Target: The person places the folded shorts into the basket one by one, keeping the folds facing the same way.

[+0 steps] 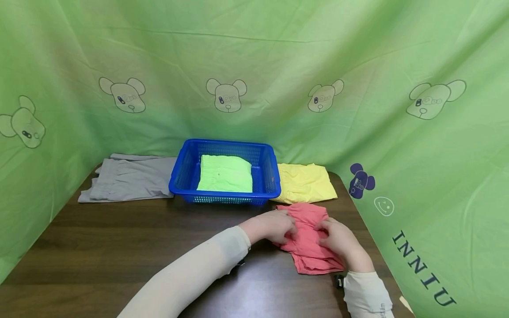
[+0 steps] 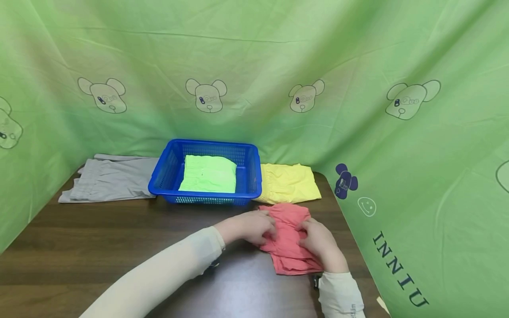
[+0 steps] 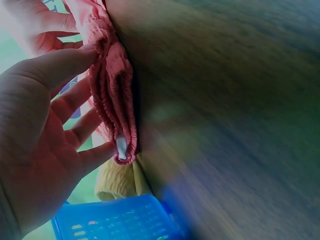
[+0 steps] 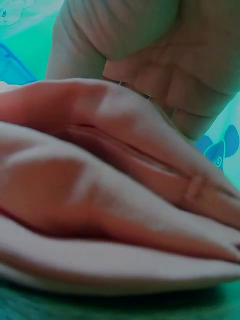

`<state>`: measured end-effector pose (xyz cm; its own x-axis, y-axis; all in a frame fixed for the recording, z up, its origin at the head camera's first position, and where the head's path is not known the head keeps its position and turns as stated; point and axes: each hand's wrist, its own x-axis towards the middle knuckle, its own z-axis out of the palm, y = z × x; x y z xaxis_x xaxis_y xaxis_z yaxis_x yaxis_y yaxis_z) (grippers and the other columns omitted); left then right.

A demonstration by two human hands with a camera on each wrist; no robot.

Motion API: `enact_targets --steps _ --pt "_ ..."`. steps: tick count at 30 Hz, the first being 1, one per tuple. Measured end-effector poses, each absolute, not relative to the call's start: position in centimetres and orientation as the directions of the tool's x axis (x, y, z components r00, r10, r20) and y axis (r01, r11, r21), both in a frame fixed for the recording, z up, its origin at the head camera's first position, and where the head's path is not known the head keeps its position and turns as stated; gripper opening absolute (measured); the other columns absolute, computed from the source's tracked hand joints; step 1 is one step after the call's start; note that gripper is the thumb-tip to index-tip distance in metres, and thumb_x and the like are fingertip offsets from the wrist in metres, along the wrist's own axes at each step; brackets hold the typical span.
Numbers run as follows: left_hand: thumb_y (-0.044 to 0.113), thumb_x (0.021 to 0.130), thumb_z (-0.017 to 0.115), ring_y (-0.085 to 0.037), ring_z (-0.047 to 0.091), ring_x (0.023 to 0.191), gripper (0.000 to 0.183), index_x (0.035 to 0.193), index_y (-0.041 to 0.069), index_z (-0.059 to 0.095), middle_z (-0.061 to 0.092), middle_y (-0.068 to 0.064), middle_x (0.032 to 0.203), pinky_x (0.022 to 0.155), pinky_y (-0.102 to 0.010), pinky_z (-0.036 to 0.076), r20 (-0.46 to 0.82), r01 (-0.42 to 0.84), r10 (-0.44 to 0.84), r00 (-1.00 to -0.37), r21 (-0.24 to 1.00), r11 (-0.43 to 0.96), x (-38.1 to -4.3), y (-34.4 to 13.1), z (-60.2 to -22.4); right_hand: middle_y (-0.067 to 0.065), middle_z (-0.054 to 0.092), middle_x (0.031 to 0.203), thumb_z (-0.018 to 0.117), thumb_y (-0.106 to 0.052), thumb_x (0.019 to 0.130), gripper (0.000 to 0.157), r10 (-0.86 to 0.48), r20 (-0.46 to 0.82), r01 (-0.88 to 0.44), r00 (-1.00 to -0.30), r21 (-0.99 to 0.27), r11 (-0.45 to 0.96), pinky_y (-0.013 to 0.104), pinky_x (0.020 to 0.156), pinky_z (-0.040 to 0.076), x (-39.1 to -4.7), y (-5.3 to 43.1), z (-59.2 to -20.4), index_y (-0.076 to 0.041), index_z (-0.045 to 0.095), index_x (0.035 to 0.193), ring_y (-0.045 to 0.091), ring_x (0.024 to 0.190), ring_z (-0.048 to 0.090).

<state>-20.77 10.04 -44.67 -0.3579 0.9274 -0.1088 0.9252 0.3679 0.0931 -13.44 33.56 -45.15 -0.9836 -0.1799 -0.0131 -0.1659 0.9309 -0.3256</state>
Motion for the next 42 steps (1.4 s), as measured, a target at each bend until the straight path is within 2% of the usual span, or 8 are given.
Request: enact_targets --steps 4,9,18,30,38,42 --pt "0.03 0.091 0.076 -0.01 0.051 0.101 0.015 0.106 0.031 0.076 0.068 0.014 0.109 0.087 -0.022 0.041 -0.108 0.922 0.928 -0.356 0.122 0.368 -20.9 9.2 -44.8 0.011 0.067 0.113 0.084 -0.007 0.076 0.029 -0.19 -0.017 -0.175 -0.982 -0.322 0.931 0.056 0.096 0.051 -13.4 33.0 -45.0 -0.009 0.074 0.103 0.035 0.107 0.066" --pt "0.031 0.092 0.076 -0.008 0.051 0.103 0.017 0.109 0.032 0.077 0.069 0.015 0.113 0.086 -0.02 0.039 -0.107 0.923 0.933 -0.345 0.139 0.357 -21.0 8.0 -45.0 0.01 0.067 0.109 0.084 -0.007 0.075 0.029 -0.219 -0.011 -0.203 -0.976 -0.323 0.924 0.054 0.095 0.052 -13.2 32.1 -44.9 -0.008 0.074 0.103 0.033 0.105 0.066" --pt "0.029 0.09 0.077 -0.004 0.056 0.104 0.018 0.108 0.032 0.077 0.069 0.017 0.11 0.089 -0.02 0.037 -0.089 0.927 0.938 -0.336 0.147 0.346 -20.9 6.4 -44.9 0.01 0.067 0.11 0.085 -0.007 0.076 0.031 -0.225 -0.017 -0.21 -0.974 -0.297 0.932 0.053 0.095 0.053 -13.0 30.3 -44.8 -0.007 0.074 0.104 0.033 0.106 0.067" --pt "0.028 0.088 0.078 -0.001 0.058 0.105 0.02 0.107 0.031 0.077 0.067 0.017 0.109 0.095 -0.022 0.036 -0.091 0.921 0.933 -0.349 0.152 0.359 -20.6 4.2 -45.0 0.011 0.066 0.108 0.086 -0.01 0.076 0.032 -0.26 -0.012 -0.249 -0.965 -0.25 0.936 0.051 0.092 0.054 -13.0 28.3 -45.0 -0.007 0.074 0.105 0.031 0.1 0.067" --pt "0.026 0.087 0.079 0.0 0.058 0.108 0.02 0.106 0.032 0.077 0.065 0.018 0.109 0.104 -0.024 0.035 -0.095 0.907 0.924 -0.37 0.177 0.381 -20.5 2.7 -45.1 0.008 0.065 0.104 0.087 -0.011 0.076 0.031 -0.271 -0.013 -0.26 -0.962 -0.243 0.934 0.048 0.091 0.055 -13.2 27.0 -45.0 -0.008 0.075 0.105 0.026 0.093 0.065" --pt "0.025 0.086 0.079 -0.003 0.056 0.106 0.02 0.104 0.032 0.077 0.065 0.018 0.108 0.1 -0.024 0.037 -0.098 0.9 0.919 -0.382 0.187 0.394 -20.5 1.9 -45.0 0.007 0.065 0.102 0.087 -0.011 0.077 0.031 -0.282 -0.028 -0.267 -0.959 -0.245 0.932 0.047 0.091 0.054 -13.1 26.2 -44.7 -0.008 0.075 0.106 0.024 0.091 0.063"
